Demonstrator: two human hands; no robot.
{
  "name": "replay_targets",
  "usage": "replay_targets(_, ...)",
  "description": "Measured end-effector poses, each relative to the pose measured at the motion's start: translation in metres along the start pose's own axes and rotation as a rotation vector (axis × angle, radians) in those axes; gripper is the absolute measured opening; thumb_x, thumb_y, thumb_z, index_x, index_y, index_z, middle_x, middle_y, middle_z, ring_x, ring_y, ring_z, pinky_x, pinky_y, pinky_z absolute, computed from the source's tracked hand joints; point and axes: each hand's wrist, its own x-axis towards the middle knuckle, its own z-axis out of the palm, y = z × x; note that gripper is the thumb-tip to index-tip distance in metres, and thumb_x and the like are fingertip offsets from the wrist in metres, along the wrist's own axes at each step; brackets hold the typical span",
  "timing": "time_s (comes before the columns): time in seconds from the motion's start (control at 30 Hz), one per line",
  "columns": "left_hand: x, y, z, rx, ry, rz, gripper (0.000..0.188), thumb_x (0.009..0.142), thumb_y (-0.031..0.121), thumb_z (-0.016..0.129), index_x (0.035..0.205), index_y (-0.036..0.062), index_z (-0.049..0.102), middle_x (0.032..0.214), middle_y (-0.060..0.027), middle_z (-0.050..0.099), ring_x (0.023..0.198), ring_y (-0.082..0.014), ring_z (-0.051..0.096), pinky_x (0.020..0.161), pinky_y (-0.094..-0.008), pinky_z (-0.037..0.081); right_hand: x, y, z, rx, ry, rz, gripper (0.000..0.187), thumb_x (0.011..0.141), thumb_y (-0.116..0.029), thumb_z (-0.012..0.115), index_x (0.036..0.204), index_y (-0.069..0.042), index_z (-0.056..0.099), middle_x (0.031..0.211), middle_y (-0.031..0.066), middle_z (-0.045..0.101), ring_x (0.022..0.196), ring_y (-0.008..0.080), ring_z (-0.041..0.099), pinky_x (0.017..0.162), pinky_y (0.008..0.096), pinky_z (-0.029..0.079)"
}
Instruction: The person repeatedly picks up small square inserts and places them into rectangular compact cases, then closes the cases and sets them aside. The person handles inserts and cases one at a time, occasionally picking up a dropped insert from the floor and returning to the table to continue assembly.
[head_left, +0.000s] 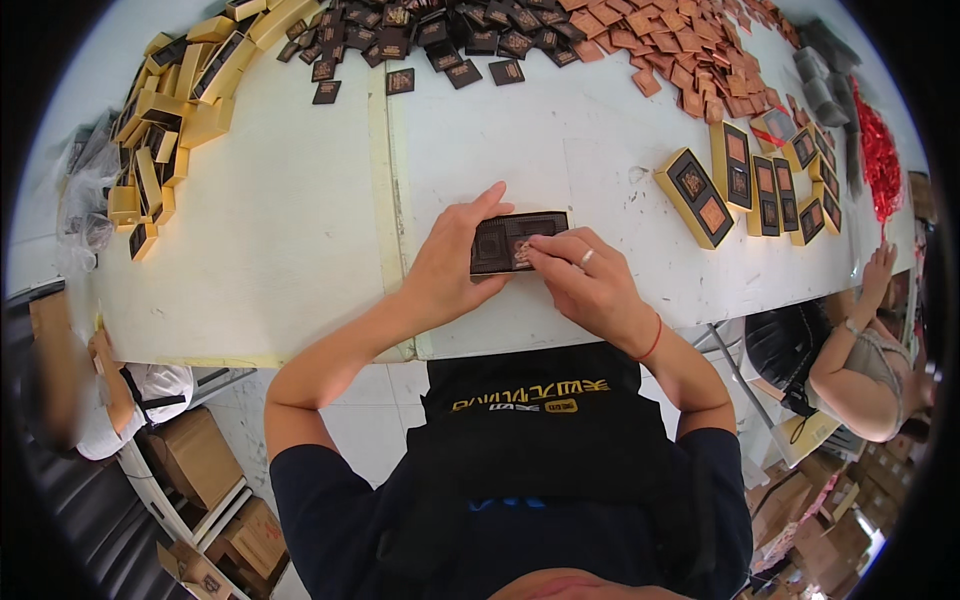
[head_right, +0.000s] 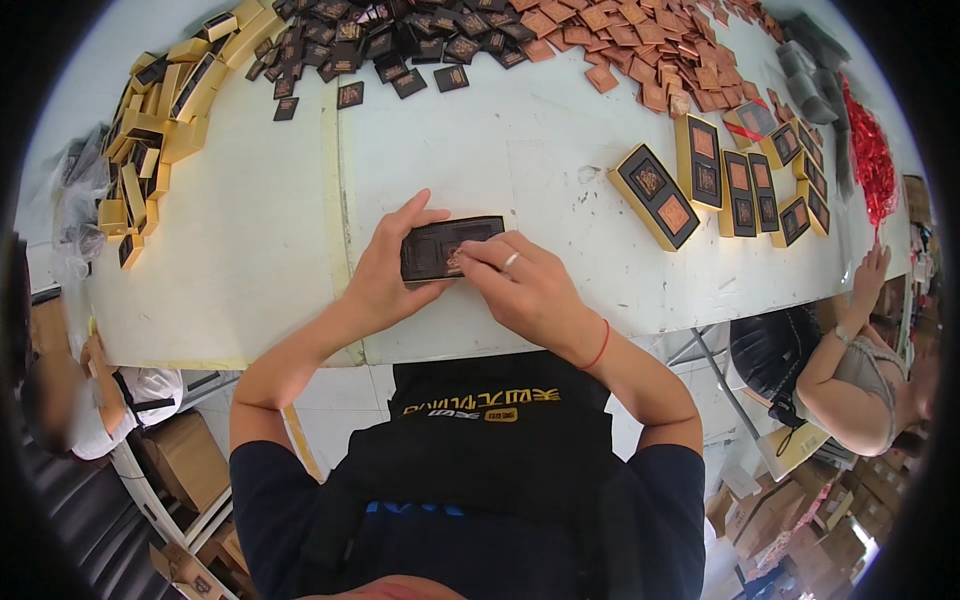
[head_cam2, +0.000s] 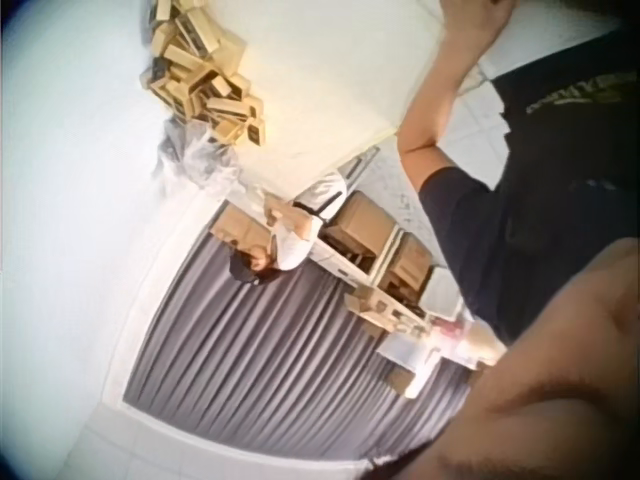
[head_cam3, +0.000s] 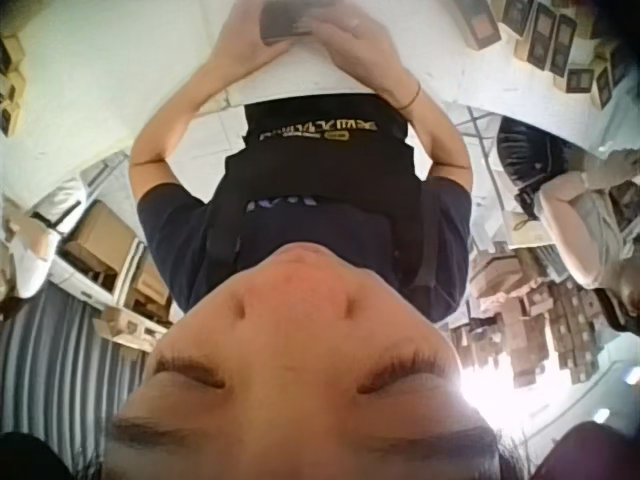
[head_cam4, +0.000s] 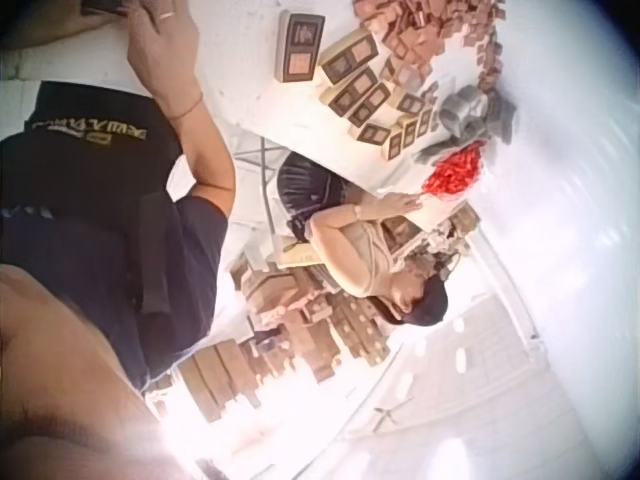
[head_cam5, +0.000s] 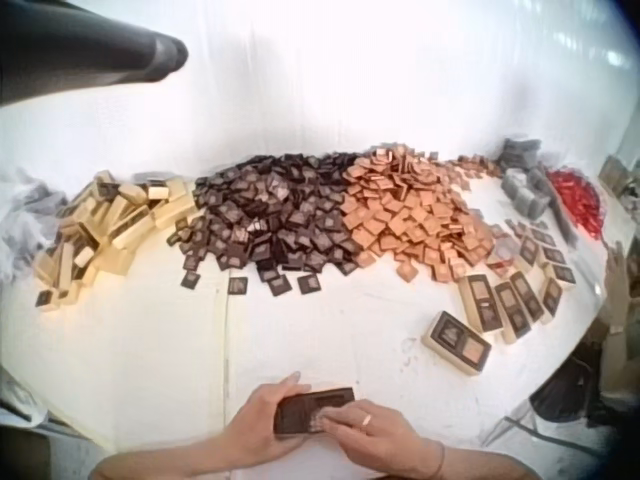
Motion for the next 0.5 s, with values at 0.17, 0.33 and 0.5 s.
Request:
replay_targets(0.17,0.001,0.003,0.001,0.047,0.006,0.019,0.102,0.071,0.003,0.085,0.153,0.0097,0.025,0.132,-0.0120,0.058,0.120,-0.0327,0.052,0.102,-0.0417,0.045,-0.013,-0.003,-0.019,-0.148,-0.106,0.051,0.039,0.067,0.001,0.069,0.106,-0.003,0.070,0.117,0.0071,0.065,0.095,0.0259,0.063,0.078,0.0370,0.052)
replay_targets(0.33,0.000,-0.001,0.002,0.023,0.029,0.036,0.084,0.073,0.004,0.082,0.147,0.0094,0.042,0.136,-0.0116,0.056,0.123,-0.0314,0.051,0.102,-0.0432,0.045,-0.014,-0.005,-0.022,-0.228,-0.136,0.052,0.047,0.067,-0.003,0.070,0.115,-0.004,0.069,0.123,0.0068,0.063,0.105,0.0266,0.060,0.086,0.0386,0.048)
replay_targets(0.5,0.001,0.008,0.003,0.512,0.031,0.354,0.044,0.078,0.005,0.075,0.121,0.0089,0.068,0.134,-0.0071,0.061,0.122,-0.0283,0.055,0.103,-0.0443,0.045,-0.002,0.009,-0.024,-0.086,-0.108,0.037,0.036,0.071,-0.004,0.072,0.107,-0.007,0.070,0.113,0.0052,0.067,0.099,0.0269,0.061,0.085,0.0399,0.048)
